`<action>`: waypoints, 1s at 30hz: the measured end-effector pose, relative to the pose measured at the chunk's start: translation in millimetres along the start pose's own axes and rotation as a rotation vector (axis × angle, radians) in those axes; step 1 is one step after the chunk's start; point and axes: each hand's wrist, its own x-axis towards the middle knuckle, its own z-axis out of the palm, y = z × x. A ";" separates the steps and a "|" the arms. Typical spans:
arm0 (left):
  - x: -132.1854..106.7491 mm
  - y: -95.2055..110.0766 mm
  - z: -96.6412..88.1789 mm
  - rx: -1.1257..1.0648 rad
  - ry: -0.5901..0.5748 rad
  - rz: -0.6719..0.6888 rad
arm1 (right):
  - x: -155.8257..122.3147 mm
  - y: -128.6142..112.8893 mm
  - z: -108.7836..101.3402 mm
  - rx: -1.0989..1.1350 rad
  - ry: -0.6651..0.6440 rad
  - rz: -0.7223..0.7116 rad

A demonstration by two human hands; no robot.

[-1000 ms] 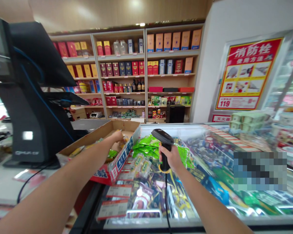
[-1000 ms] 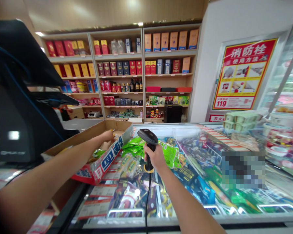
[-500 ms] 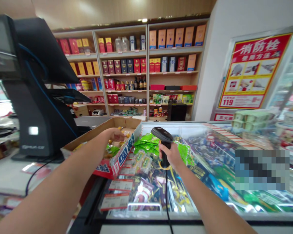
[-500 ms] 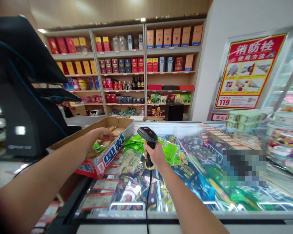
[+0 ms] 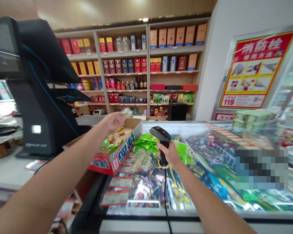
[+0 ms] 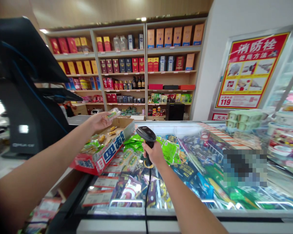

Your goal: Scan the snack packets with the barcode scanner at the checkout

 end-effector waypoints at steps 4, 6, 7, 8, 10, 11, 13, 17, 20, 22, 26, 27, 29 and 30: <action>-58.1 -40.6 46.1 -0.242 -0.179 0.053 | -0.5 -3.7 0.2 0.057 0.014 0.025; -75.1 -76.2 65.5 -0.275 -0.177 0.126 | -0.6 -5.0 -0.7 0.076 0.029 0.040; -78.6 -94.1 72.3 -0.264 -0.149 0.153 | -0.5 -5.4 -1.5 0.083 0.032 0.045; -79.0 -110.5 76.8 -0.239 -0.112 0.187 | -0.3 -5.7 -2.6 0.088 0.030 0.047; -73.0 -136.0 78.9 -0.160 -0.031 0.266 | 0.4 -6.0 -5.4 0.105 -0.001 0.052; -68.3 -144.5 77.1 -0.125 0.000 0.302 | 0.7 -6.2 -6.8 0.114 -0.042 0.064; -59.8 -154.2 71.0 -0.083 0.018 0.357 | 1.3 -6.5 -9.0 0.120 -0.160 0.100; -54.5 -158.5 63.4 -0.056 -0.038 0.402 | 0.7 -6.1 -9.2 0.087 -0.314 0.151; -55.3 -160.8 64.2 -0.052 -0.034 0.392 | 0.1 -4.2 -7.3 0.057 -0.320 0.155; -55.0 -162.9 64.8 -0.059 -0.029 0.379 | 0.0 -2.1 -6.3 0.043 -0.320 0.149; -53.7 -164.6 63.8 -0.073 -0.039 0.372 | 0.0 2.5 -5.7 0.014 -0.313 0.155; -53.6 -164.6 63.5 -0.076 -0.042 0.374 | -0.1 3.4 -5.7 0.003 -0.315 0.159; -53.5 -164.7 63.0 -0.077 -0.042 0.375 | -0.1 4.6 -6.1 -0.017 -0.326 0.169; -53.4 -165.0 62.8 -0.077 -0.038 0.374 | -0.1 4.9 -6.4 -0.022 -0.330 0.172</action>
